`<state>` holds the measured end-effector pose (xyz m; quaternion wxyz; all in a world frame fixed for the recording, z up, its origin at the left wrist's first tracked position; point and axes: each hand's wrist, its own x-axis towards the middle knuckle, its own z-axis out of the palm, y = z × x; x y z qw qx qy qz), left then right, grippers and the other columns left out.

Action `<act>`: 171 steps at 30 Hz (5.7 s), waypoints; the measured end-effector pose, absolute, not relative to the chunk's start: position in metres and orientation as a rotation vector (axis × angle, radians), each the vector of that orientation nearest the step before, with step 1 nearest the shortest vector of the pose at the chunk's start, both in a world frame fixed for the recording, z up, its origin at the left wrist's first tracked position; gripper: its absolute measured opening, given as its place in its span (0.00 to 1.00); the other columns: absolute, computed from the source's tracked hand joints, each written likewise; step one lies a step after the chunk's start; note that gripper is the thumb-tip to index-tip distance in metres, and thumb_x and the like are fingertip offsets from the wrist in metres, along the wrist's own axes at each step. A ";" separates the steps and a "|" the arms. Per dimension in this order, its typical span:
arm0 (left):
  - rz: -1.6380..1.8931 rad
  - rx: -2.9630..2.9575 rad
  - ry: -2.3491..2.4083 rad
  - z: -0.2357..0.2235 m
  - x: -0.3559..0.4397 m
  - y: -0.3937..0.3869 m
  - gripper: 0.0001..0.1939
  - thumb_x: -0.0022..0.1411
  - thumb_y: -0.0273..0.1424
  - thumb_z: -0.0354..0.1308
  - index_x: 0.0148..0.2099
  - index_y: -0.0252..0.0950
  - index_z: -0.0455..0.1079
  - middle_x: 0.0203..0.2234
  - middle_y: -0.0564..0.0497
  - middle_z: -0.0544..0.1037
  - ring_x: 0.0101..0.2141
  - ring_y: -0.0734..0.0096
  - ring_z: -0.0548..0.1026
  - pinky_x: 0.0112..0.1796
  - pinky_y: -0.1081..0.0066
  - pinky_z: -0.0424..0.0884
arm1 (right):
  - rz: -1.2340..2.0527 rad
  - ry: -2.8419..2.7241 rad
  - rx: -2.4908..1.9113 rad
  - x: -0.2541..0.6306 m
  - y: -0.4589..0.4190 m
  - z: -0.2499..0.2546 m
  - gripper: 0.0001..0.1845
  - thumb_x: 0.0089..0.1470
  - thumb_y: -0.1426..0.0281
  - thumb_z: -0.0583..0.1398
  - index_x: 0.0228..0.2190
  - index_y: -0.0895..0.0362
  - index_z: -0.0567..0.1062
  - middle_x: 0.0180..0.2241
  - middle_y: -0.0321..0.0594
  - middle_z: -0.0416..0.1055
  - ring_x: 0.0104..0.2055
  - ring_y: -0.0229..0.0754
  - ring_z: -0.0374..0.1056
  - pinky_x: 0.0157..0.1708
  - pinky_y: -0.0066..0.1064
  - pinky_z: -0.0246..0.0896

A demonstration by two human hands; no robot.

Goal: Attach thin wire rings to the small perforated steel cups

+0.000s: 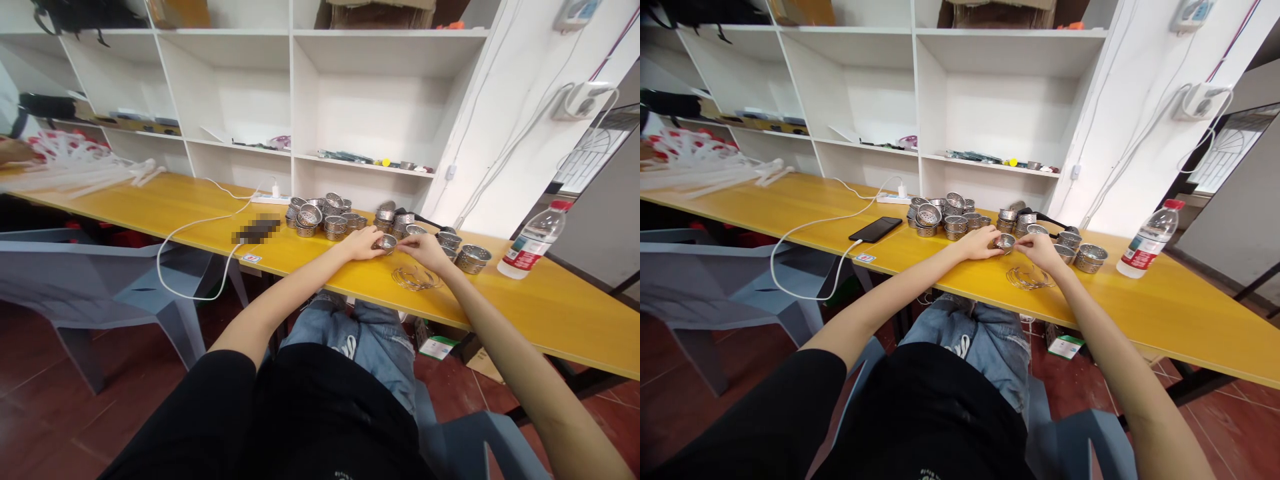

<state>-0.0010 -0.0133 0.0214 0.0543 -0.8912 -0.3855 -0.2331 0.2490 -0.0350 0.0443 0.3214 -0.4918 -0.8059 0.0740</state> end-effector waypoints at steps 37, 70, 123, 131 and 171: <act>-1.399 -2.772 -0.691 0.018 0.005 -0.002 0.10 0.80 0.36 0.56 0.49 0.36 0.76 0.46 0.43 0.83 0.49 0.60 0.80 0.54 0.63 0.73 | -0.389 -1.824 -0.790 0.228 -0.053 0.041 0.13 0.71 0.60 0.64 0.42 0.52 0.87 0.42 0.46 0.87 0.43 0.52 0.82 0.48 0.43 0.77; -1.438 -2.643 -0.984 0.016 0.003 0.008 0.09 0.77 0.31 0.60 0.47 0.35 0.82 0.44 0.44 0.85 0.45 0.62 0.81 0.51 0.64 0.76 | -0.076 -1.889 -1.115 0.238 -0.011 0.024 0.09 0.60 0.64 0.67 0.32 0.55 0.85 0.37 0.45 0.79 0.40 0.49 0.72 0.47 0.43 0.71; -1.337 -2.632 -1.143 0.018 0.012 0.001 0.09 0.74 0.33 0.62 0.42 0.37 0.82 0.43 0.45 0.83 0.47 0.58 0.80 0.49 0.62 0.76 | 0.305 -1.941 -1.237 0.235 -0.009 0.017 0.14 0.69 0.64 0.59 0.43 0.57 0.84 0.37 0.42 0.83 0.35 0.46 0.76 0.46 0.38 0.75; -1.382 -2.634 -1.158 0.020 0.012 -0.002 0.08 0.74 0.31 0.62 0.42 0.37 0.83 0.43 0.45 0.83 0.44 0.60 0.80 0.47 0.63 0.76 | 0.252 -1.999 -1.200 0.235 -0.010 0.016 0.13 0.68 0.66 0.59 0.42 0.57 0.84 0.39 0.44 0.85 0.37 0.47 0.76 0.46 0.39 0.75; -1.833 -3.277 -0.892 0.020 0.006 0.012 0.25 0.51 0.51 0.79 0.29 0.32 0.83 0.29 0.46 0.83 0.34 0.68 0.76 0.40 0.67 0.70 | -0.153 -2.265 -1.057 0.233 -0.018 0.020 0.18 0.68 0.75 0.54 0.35 0.58 0.85 0.36 0.48 0.85 0.36 0.48 0.77 0.40 0.33 0.64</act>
